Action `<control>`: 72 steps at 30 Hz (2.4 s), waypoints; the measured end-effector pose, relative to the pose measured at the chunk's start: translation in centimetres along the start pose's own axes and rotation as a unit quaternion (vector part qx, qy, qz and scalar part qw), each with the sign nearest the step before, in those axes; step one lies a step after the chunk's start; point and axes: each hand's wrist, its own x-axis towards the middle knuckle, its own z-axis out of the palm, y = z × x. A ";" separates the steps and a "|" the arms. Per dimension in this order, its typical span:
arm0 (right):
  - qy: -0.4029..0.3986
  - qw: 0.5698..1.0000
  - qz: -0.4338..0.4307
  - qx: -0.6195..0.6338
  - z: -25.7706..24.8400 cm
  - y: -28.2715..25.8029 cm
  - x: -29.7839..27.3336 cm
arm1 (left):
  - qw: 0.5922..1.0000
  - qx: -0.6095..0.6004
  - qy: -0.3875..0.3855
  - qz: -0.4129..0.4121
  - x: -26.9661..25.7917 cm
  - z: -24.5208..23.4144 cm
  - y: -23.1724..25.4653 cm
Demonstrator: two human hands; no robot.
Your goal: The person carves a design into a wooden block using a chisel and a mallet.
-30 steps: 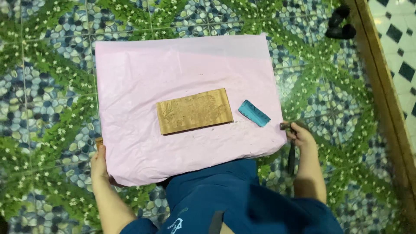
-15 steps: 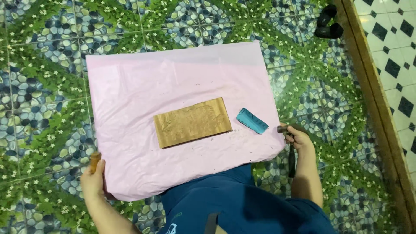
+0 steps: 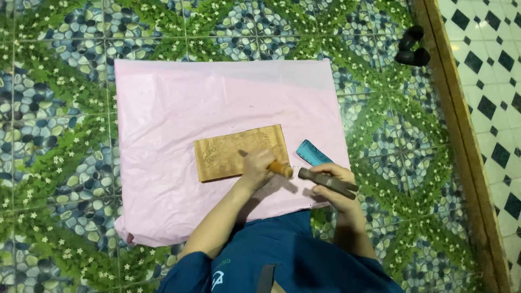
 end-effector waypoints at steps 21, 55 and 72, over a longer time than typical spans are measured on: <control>0.125 0.989 -0.037 -0.064 3.5 -4.9 0.9 | 0.993 -0.071 0.096 0.000 7.4 -2.1 4.9; 0.104 0.986 -0.013 -0.126 3.5 -5.3 1.1 | 0.994 -0.076 0.077 -0.028 6.4 -1.0 6.1; 0.178 0.977 -0.048 -0.106 1.4 -1.8 -1.0 | 0.997 -0.070 0.010 0.011 5.1 1.6 5.4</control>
